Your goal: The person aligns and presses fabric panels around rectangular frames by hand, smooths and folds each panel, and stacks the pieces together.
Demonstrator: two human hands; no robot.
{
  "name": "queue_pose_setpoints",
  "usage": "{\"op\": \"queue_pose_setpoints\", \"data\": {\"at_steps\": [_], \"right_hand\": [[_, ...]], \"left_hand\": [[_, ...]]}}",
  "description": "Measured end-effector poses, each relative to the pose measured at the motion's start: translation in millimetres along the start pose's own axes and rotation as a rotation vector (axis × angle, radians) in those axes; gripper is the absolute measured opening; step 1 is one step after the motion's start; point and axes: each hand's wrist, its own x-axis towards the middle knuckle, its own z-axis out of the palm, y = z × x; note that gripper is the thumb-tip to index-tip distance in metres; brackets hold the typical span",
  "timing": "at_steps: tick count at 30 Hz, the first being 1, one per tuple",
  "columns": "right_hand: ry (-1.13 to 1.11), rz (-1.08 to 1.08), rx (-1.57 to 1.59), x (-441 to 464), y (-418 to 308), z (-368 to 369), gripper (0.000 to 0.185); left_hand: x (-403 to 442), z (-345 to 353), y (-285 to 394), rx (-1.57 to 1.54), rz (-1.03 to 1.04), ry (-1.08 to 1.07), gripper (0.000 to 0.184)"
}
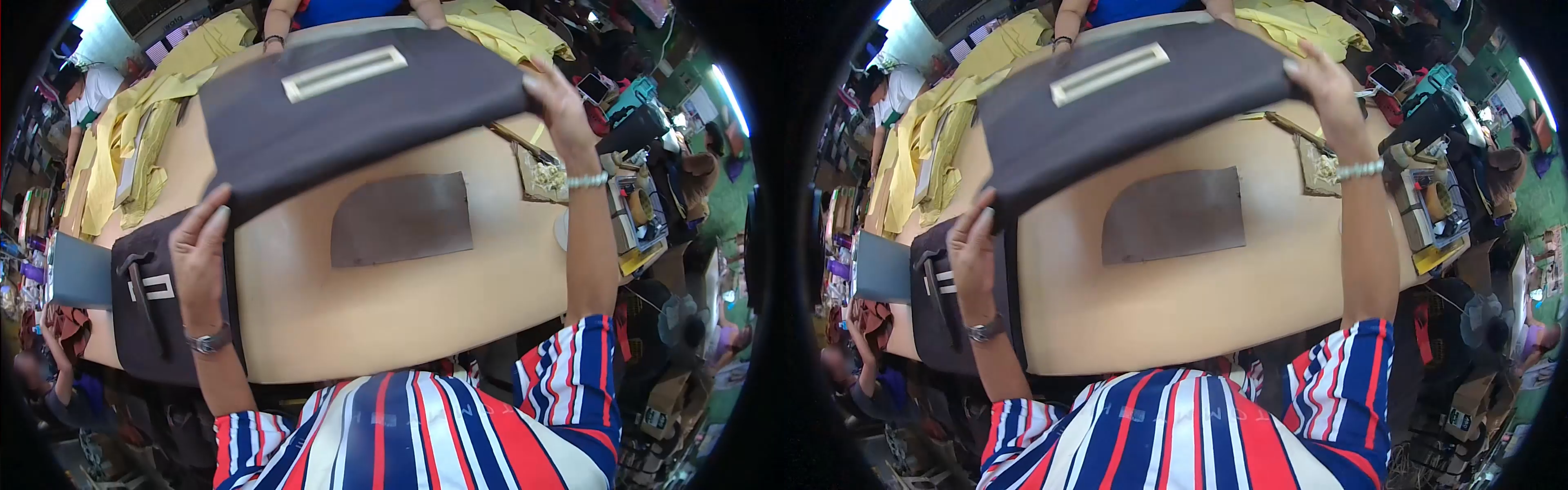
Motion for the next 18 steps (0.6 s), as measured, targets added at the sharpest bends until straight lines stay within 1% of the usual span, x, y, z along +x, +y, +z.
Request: {"op": "queue_pose_setpoints", "data": {"at_steps": [1, 2, 3, 4, 5, 7, 9, 10, 12, 13, 16, 18], "right_hand": [[0.048, 0.03, -0.15, -22, 10, -2, 0.06], [0.049, 0.142, -0.195, -43, 22, -8, 0.061], [0.063, 0.2, -0.195, -69, 25, -6, 0.061], [0.08, 0.223, -0.19, -93, 41, -11, 0.062], [0.095, 0.248, -0.186, -118, 52, -16, 0.062], [0.141, 0.39, -0.244, -168, 44, -11, 0.065], [0.091, 0.517, -0.369, -216, 47, -27, 0.068], [0.129, 0.512, -0.323, -231, 47, -28, 0.068], [0.213, 0.5, -0.229, -244, 33, -16, 0.069], [0.195, 0.483, -0.345, -240, 27, -13, 0.071], [0.116, 0.545, -0.671, -208, 34, -11, 0.073], [0.15, 0.474, -0.622, -178, 56, -6, 0.078]], "left_hand": [[-11, 6, -7, -0.021, -0.108, 0.028, 0.026], [-21, 8, -17, -0.026, -0.165, 0.038, 0.024], [-34, 13, -24, -0.028, -0.235, 0.088, 0.023], [-46, 13, -33, -0.01, -0.298, 0.087, 0.022], [-62, 12, -41, 0.024, -0.347, 0.071, 0.022], [-94, 16, -42, 0.101, -0.494, 0.03, 0.021], [-126, 16, -36, 0.072, -0.648, -0.088, 0.025], [-137, 13, -37, 0.056, -0.718, -0.15, 0.028], [-140, 15, -35, 0.042, -0.693, -0.223, 0.031], [-142, 16, -34, 0.035, -0.681, -0.264, 0.033], [-108, 20, -41, 0.155, -0.634, -0.197, 0.035], [-77, 26, -55, 0.239, -0.576, -0.146, 0.034]]}}
